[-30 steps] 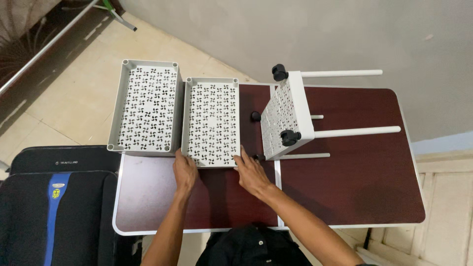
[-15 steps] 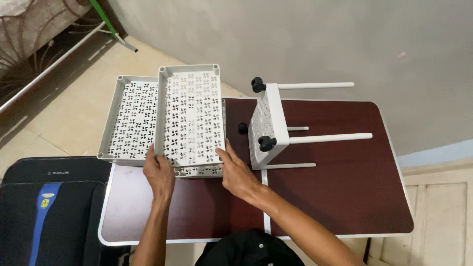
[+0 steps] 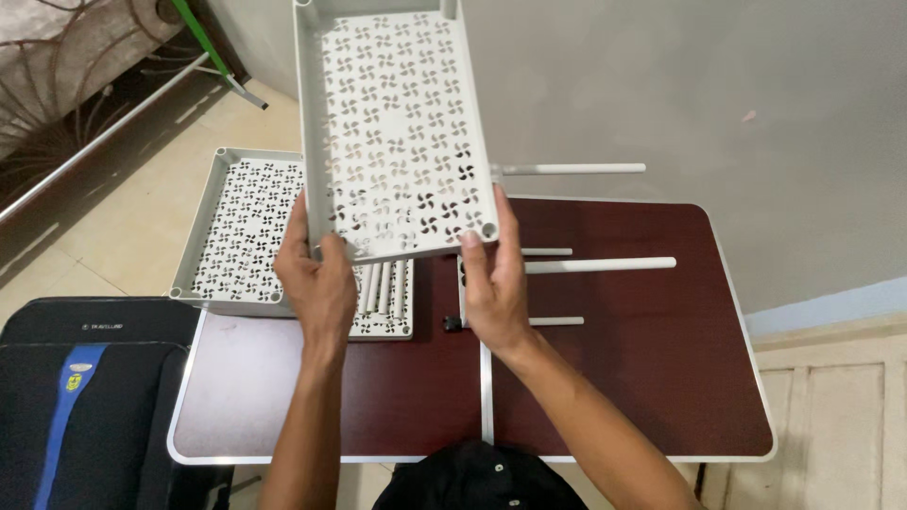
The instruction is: The person assembles a white plastic storage unit by inserting white rods into perforated panels and securing them with black caps. The person attaches multiple panels to form a rectangular frame and adds a top tray.
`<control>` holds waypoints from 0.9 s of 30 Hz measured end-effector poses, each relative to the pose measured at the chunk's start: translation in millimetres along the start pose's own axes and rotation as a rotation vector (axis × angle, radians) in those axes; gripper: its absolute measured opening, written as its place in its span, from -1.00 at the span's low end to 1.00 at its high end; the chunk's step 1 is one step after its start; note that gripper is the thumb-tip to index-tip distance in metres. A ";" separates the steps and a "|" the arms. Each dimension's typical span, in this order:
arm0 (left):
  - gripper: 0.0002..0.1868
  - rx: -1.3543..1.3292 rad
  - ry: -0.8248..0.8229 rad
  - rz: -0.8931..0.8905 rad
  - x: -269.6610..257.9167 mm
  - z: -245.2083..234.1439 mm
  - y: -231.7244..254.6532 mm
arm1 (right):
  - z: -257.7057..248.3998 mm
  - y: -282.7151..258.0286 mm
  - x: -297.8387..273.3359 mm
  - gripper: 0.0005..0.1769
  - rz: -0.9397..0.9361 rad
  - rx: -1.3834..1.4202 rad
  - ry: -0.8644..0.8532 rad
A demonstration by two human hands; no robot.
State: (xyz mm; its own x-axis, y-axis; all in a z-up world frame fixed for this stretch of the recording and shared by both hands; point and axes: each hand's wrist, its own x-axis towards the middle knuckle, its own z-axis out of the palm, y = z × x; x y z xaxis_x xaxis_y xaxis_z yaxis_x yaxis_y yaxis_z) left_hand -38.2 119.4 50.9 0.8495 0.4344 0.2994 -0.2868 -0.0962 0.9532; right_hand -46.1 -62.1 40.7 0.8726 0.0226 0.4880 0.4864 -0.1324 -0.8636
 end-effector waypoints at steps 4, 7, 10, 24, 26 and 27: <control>-0.33 -0.059 -0.094 -0.025 -13.2 48.9 5.4 | -49.7 10.2 -2.5 -0.35 0.015 0.069 0.091; -0.30 -0.038 -0.185 -0.150 -27.6 84.7 11.3 | -88.8 13.4 -7.7 -0.38 0.033 0.072 0.155; -0.33 -0.129 -0.263 -0.123 -44.5 119.3 10.8 | -131.0 17.6 -17.8 -0.35 0.164 0.044 0.220; -0.32 -0.063 -0.376 -0.185 -99.4 222.7 19.3 | -243.0 37.9 -49.8 -0.36 0.209 -0.051 0.325; -0.31 -0.050 -0.342 -0.188 -111.8 232.0 20.2 | -257.8 46.7 -50.9 -0.37 0.183 -0.017 0.298; -0.30 -0.043 -0.322 -0.187 -116.4 237.2 21.0 | -264.8 49.9 -51.4 -0.36 0.228 -0.049 0.298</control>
State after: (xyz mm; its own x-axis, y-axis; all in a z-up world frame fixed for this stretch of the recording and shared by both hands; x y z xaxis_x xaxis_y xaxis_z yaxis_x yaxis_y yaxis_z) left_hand -38.1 -145.7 46.2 0.9827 0.1368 0.1249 -0.1259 -0.0011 0.9920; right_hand -78.7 -332.3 6.0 0.9033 -0.3014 0.3054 0.2721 -0.1480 -0.9508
